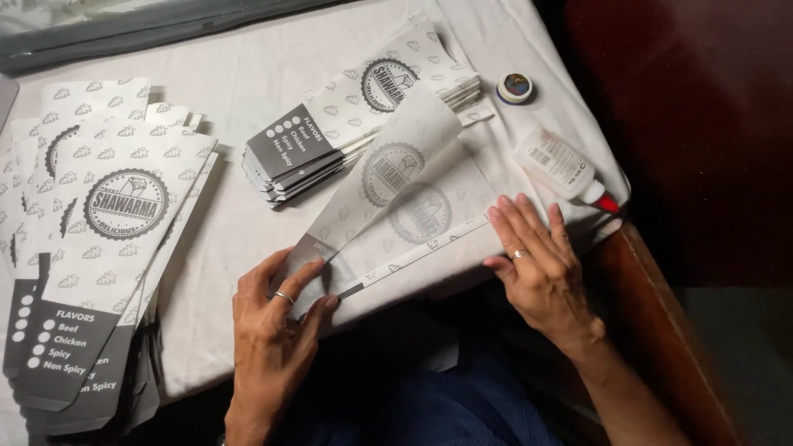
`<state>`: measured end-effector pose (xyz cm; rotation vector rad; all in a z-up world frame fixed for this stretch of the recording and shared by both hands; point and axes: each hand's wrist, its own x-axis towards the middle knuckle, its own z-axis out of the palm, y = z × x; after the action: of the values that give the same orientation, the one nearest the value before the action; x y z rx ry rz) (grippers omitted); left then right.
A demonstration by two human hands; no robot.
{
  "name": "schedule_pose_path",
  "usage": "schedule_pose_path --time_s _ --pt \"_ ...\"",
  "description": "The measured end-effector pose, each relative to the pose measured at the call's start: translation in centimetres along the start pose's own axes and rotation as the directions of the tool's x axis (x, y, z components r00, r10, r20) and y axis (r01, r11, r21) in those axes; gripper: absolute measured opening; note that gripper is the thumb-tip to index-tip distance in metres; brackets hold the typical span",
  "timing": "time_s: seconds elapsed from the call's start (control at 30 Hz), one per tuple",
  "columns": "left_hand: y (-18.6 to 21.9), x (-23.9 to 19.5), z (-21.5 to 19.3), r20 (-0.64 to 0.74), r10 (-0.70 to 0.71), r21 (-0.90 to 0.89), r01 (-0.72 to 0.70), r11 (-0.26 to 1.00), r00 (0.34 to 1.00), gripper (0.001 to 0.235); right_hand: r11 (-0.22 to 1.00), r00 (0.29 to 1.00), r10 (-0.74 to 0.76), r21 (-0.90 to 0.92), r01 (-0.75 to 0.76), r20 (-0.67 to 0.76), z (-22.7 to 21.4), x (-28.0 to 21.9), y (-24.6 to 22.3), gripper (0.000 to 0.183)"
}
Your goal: The person assembles paper packaging by hand by applying glue to the edges and pressing them together to form a triangular sleeve, and using scissors to trim the edges of one sleeve.
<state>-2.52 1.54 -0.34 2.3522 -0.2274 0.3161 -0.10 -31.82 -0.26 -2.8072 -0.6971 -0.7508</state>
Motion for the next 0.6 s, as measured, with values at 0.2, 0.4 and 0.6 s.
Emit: schedule_pose_path --time_s 0.2,0.4,0.6 --pt "0.6 -0.2 0.1 -0.096 0.092 -0.01 -0.093 0.996 0.991 0.054 1.0 0.997 0.021 0.023 -0.02 -0.068 0.5 0.0 -0.6 0.053" --pt "4.4 -0.4 3.1 -0.172 0.338 -0.242 -0.372 0.896 0.926 0.02 0.997 0.998 0.0 0.081 0.006 -0.07 1.6 -0.7 -0.1 0.051" --pt "6.1 -0.6 7.8 0.051 0.407 0.282 -0.404 0.87 0.912 0.061 0.999 0.981 -0.04 0.009 0.042 -0.19 1.4 -1.3 0.8 0.04"
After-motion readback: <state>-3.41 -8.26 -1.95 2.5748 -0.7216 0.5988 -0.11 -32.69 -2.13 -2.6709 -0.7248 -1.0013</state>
